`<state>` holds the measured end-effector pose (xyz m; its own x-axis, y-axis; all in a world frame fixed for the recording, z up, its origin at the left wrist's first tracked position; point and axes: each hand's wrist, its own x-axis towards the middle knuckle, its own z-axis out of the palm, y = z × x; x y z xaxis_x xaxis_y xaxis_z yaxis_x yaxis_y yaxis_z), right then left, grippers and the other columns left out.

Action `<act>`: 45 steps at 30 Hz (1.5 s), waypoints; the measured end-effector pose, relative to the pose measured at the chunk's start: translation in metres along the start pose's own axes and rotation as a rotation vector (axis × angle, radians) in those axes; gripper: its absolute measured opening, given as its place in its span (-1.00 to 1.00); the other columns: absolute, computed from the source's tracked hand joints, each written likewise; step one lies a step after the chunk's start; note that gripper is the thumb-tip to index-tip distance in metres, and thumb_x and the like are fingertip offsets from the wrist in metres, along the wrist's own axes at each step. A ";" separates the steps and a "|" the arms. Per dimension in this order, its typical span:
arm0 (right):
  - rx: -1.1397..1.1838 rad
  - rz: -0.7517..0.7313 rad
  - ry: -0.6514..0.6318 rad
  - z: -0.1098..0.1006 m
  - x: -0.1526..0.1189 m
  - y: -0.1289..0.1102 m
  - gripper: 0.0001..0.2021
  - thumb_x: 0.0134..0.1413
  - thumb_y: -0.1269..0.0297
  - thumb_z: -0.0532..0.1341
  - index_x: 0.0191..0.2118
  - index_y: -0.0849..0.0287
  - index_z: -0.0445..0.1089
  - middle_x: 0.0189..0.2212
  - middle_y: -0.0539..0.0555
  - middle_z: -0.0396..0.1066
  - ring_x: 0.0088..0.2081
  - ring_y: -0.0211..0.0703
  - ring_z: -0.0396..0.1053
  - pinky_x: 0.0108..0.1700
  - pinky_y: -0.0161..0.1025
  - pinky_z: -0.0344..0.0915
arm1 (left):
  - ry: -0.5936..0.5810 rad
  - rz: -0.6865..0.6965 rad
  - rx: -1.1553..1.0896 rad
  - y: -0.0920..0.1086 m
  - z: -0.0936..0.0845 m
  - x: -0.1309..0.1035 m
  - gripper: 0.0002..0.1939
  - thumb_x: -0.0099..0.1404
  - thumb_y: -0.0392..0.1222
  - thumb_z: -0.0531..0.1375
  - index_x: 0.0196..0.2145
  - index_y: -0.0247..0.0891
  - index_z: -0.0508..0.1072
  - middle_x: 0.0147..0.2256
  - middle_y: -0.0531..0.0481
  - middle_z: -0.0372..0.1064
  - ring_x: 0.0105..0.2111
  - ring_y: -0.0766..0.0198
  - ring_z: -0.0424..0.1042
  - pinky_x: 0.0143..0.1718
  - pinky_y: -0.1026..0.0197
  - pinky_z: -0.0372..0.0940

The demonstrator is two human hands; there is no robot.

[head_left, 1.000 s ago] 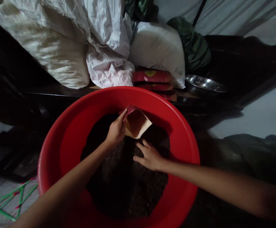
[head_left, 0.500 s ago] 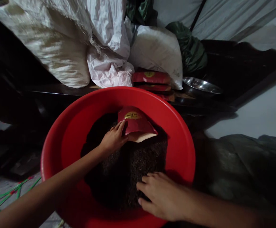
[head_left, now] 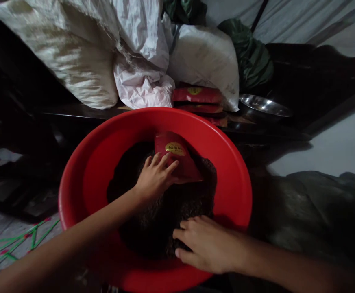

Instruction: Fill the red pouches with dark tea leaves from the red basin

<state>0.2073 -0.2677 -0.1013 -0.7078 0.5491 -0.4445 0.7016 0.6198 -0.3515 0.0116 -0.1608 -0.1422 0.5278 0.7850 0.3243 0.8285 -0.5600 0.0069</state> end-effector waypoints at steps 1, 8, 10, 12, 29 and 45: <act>0.002 -0.007 0.012 0.000 0.002 -0.001 -0.65 0.46 0.06 0.15 0.06 0.18 0.55 -0.10 0.24 0.61 -0.05 0.19 0.59 -0.01 -0.01 0.43 | -0.015 0.004 0.009 0.001 0.002 0.010 -0.59 0.50 -0.01 0.24 0.23 -0.09 0.51 0.23 -0.24 0.42 0.22 -0.22 0.35 0.16 -0.23 0.34; 0.131 0.019 0.099 0.011 0.005 -0.008 -0.69 0.48 0.14 0.14 0.07 0.15 0.56 -0.01 0.20 0.58 0.03 0.10 0.55 0.13 -0.04 0.43 | 0.101 -0.080 0.011 -0.015 0.009 0.041 -0.62 0.60 -0.07 0.06 0.23 -0.02 0.53 0.10 -0.15 0.53 0.01 -0.06 0.42 -0.02 -0.07 0.35; 0.173 0.039 0.041 0.010 0.010 -0.005 -0.69 0.45 0.16 0.15 0.07 0.17 0.57 0.00 0.23 0.58 0.07 0.13 0.54 0.18 -0.02 0.41 | 0.091 -0.058 0.005 -0.020 0.009 0.039 -0.61 0.59 -0.10 0.09 0.26 -0.04 0.51 0.14 -0.14 0.52 0.01 -0.06 0.42 0.00 -0.08 0.35; 0.206 0.040 -0.018 0.002 0.018 0.000 -0.67 0.41 0.17 0.18 0.10 0.18 0.57 0.02 0.24 0.58 0.10 0.14 0.53 0.22 -0.02 0.39 | 0.073 -0.026 -0.011 -0.024 0.011 0.036 -0.60 0.57 -0.15 0.11 0.28 -0.07 0.50 0.17 -0.14 0.50 0.04 -0.07 0.42 0.03 -0.09 0.35; 0.126 0.305 0.414 -0.016 0.038 0.034 -0.57 0.43 0.29 0.04 0.24 0.18 0.49 0.22 0.27 0.50 0.15 0.08 0.53 0.15 -0.08 0.37 | 0.145 0.018 -0.095 -0.019 0.029 0.028 -0.61 0.56 -0.19 0.13 0.26 -0.19 0.51 0.26 -0.14 0.47 0.18 -0.05 0.50 0.23 -0.18 0.34; -0.006 0.261 0.226 -0.008 0.031 0.042 -0.70 0.41 0.30 0.05 -0.03 0.13 0.54 -0.09 0.15 0.63 -0.08 0.10 0.62 -0.05 -0.10 0.42 | -0.221 -0.132 -0.030 -0.001 0.042 0.020 -0.25 0.54 0.15 0.12 0.53 -0.23 0.10 0.53 -0.16 -0.03 0.50 -0.25 0.03 0.43 -0.43 0.08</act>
<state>0.2142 -0.2201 -0.1238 -0.5055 0.7994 -0.3246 0.8613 0.4453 -0.2448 0.0293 -0.1336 -0.1755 0.4467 0.8886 0.1043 0.8885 -0.4543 0.0649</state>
